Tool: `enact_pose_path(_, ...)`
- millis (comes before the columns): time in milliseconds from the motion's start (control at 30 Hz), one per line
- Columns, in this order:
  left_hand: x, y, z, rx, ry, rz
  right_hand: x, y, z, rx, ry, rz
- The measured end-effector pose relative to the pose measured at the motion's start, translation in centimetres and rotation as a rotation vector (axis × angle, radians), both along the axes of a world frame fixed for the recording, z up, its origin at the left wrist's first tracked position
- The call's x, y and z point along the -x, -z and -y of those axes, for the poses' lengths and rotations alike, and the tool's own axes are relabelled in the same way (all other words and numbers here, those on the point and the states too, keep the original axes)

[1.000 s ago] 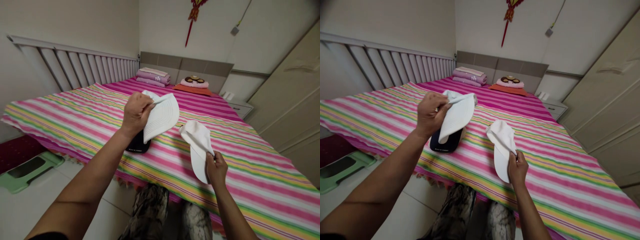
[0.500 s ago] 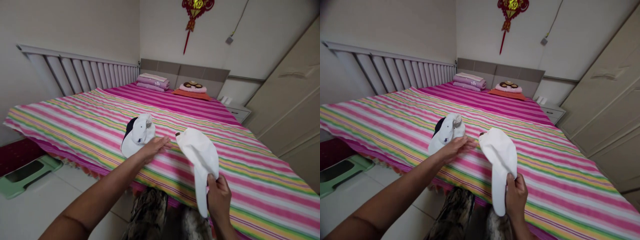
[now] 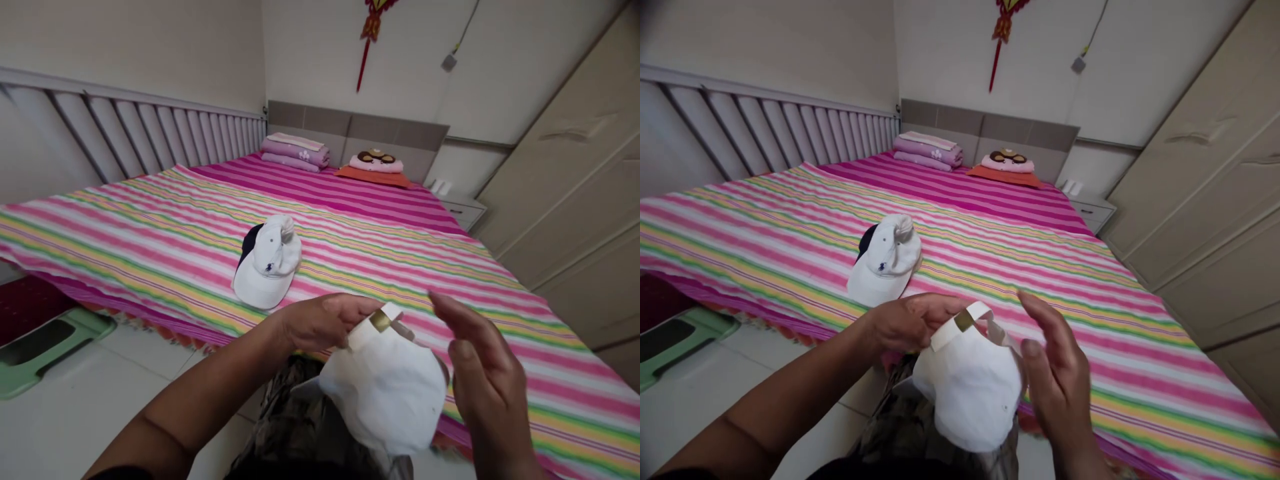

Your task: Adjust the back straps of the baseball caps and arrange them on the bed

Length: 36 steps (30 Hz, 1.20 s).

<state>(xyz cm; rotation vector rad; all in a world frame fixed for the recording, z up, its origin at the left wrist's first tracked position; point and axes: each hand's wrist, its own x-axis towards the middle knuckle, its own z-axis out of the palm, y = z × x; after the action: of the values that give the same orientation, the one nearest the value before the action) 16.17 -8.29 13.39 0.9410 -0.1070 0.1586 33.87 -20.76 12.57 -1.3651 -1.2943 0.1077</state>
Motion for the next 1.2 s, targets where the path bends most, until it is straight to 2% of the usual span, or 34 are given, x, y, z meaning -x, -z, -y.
enact_pose_path(33,0.0,-0.1,0.4,-0.010,0.032,0.013,0.3,-1.0,-0.4,0.091,-0.165,-0.115)
enact_pose_path(100,0.0,-0.1,1.0,-0.027,0.070,0.001,0.8,-1.9,-1.2,0.303,-0.401,-0.323)
enact_pose_path(167,0.1,0.3,1.2,-0.031,0.076,-0.055,1.3,-1.5,-1.6,0.423,-0.488,-0.494)
enact_pose_path(367,0.4,1.4,1.0,0.067,0.039,-0.130,2.8,0.8,-1.3,0.381,-0.384,-0.762)
enact_pose_path(600,0.8,1.7,1.2,0.050,0.006,-0.149,3.4,1.3,-0.3,0.259,-0.237,-0.739)
enact_pose_path(733,0.9,2.0,1.5,0.084,-0.013,-0.177,3.8,1.6,-0.1,0.259,-0.242,-0.742)
enact_pose_path(833,0.8,2.1,1.8,0.076,-0.091,-0.249,4.0,1.9,0.1,0.266,-0.246,-0.732)
enact_pose_path(1000,0.6,2.1,2.5,0.000,-0.272,-0.364,3.7,1.7,0.6,0.370,-0.352,-0.652)
enact_pose_path(1133,0.6,2.2,2.8,-0.056,-0.329,-0.401,3.0,1.0,0.7,0.514,-0.513,-0.550)
enact_pose_path(1200,0.7,2.4,2.9,-0.086,-0.343,-0.391,3.0,0.8,0.8,0.513,-0.562,-0.510)
